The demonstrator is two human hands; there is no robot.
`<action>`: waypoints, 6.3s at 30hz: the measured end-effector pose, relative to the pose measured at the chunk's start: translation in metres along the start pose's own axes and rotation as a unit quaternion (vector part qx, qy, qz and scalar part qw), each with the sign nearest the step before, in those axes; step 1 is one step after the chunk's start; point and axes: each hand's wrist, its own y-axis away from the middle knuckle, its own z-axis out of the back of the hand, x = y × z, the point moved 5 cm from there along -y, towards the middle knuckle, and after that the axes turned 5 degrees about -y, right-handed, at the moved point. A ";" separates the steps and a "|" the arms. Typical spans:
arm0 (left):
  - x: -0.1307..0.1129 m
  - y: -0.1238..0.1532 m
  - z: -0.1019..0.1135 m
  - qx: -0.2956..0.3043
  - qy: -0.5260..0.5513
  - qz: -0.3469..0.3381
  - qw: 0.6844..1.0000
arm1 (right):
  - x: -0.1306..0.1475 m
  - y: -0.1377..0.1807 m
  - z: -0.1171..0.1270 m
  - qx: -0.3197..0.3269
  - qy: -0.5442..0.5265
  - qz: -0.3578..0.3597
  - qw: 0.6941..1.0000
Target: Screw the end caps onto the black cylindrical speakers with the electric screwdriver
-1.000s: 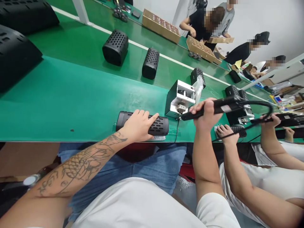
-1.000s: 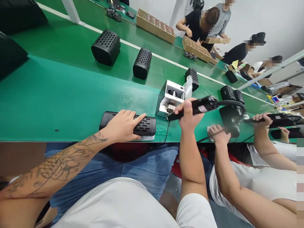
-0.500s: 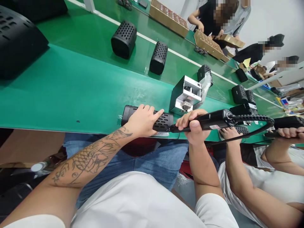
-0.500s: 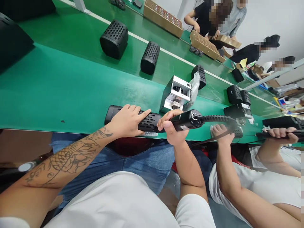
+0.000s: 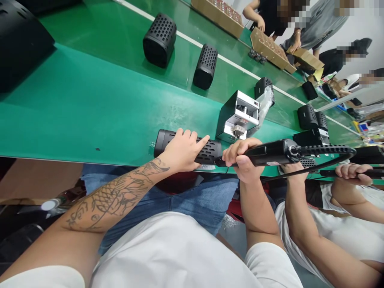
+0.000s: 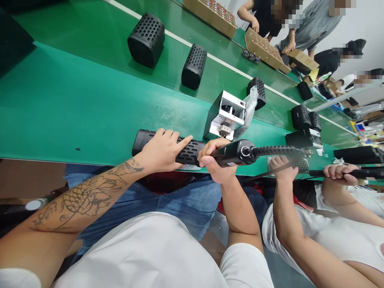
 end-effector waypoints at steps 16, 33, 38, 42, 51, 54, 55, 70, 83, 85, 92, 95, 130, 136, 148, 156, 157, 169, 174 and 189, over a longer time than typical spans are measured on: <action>-0.003 0.001 0.003 0.008 0.000 -0.004 1.000 | -0.010 -0.002 -0.004 0.045 -0.017 -0.002 0.999; -0.003 0.001 0.000 0.005 0.026 -0.004 1.000 | -0.024 0.003 0.009 -0.004 -0.002 -0.031 0.999; 0.000 -0.003 -0.002 0.022 0.027 0.001 0.999 | -0.028 0.000 0.014 -0.003 0.030 -0.068 0.997; -0.003 0.004 0.002 0.015 0.055 0.001 0.998 | -0.038 -0.004 0.012 0.047 0.041 -0.076 0.995; 0.001 -0.005 -0.008 -0.002 0.077 -0.007 0.997 | -0.049 -0.007 0.012 0.011 0.055 -0.038 0.998; 0.000 -0.009 -0.006 0.016 0.012 -0.001 1.000 | -0.029 -0.011 0.015 -0.049 0.058 -0.021 0.997; -0.001 -0.010 -0.003 0.023 -0.005 0.007 1.000 | -0.019 -0.013 0.020 -0.076 0.054 -0.008 0.996; 0.059 0.069 -0.035 -0.217 0.194 -0.014 0.956 | -0.012 -0.075 0.136 -0.296 0.164 0.069 0.939; 0.085 0.093 -0.109 -0.162 0.386 0.082 0.904 | -0.041 -0.066 0.136 -0.262 0.168 0.053 0.949; 0.085 0.093 -0.108 -0.158 0.384 0.081 0.906 | -0.040 -0.063 0.137 -0.265 0.163 0.049 0.949; 0.083 0.092 -0.105 -0.173 0.370 0.065 0.910 | 0.000 -0.032 0.097 -0.233 0.112 0.071 0.963; 0.081 0.091 -0.102 -0.167 0.373 0.066 0.910 | 0.024 -0.010 0.051 -0.167 0.066 0.094 0.979; 0.084 0.089 -0.113 -0.186 0.373 0.046 0.908 | -0.039 0.002 -0.042 0.117 -0.045 -0.017 0.992; 0.085 0.093 -0.114 -0.213 0.344 0.058 0.913 | -0.019 -0.017 -0.019 -0.007 0.014 0.034 0.999; 0.082 0.093 -0.109 -0.225 0.326 0.040 0.917 | -0.032 -0.069 0.126 -0.289 0.234 0.116 0.921; 0.081 0.091 -0.108 -0.238 0.332 0.025 0.913 | -0.018 -0.048 0.110 -0.268 0.164 0.119 0.942; 0.081 0.090 -0.107 -0.238 0.334 0.025 0.912 | -0.015 -0.050 0.111 -0.277 0.163 0.136 0.937; 0.081 0.089 -0.108 -0.230 0.351 0.035 0.907 | -0.011 -0.053 0.109 -0.301 0.149 0.084 0.938; 0.080 0.087 -0.105 -0.221 0.363 0.037 0.904 | 0.018 -0.032 0.061 -0.264 0.096 0.140 0.949; 0.073 0.085 -0.103 -0.251 0.386 0.020 0.888 | -0.019 -0.009 -0.116 0.049 -0.041 0.020 0.998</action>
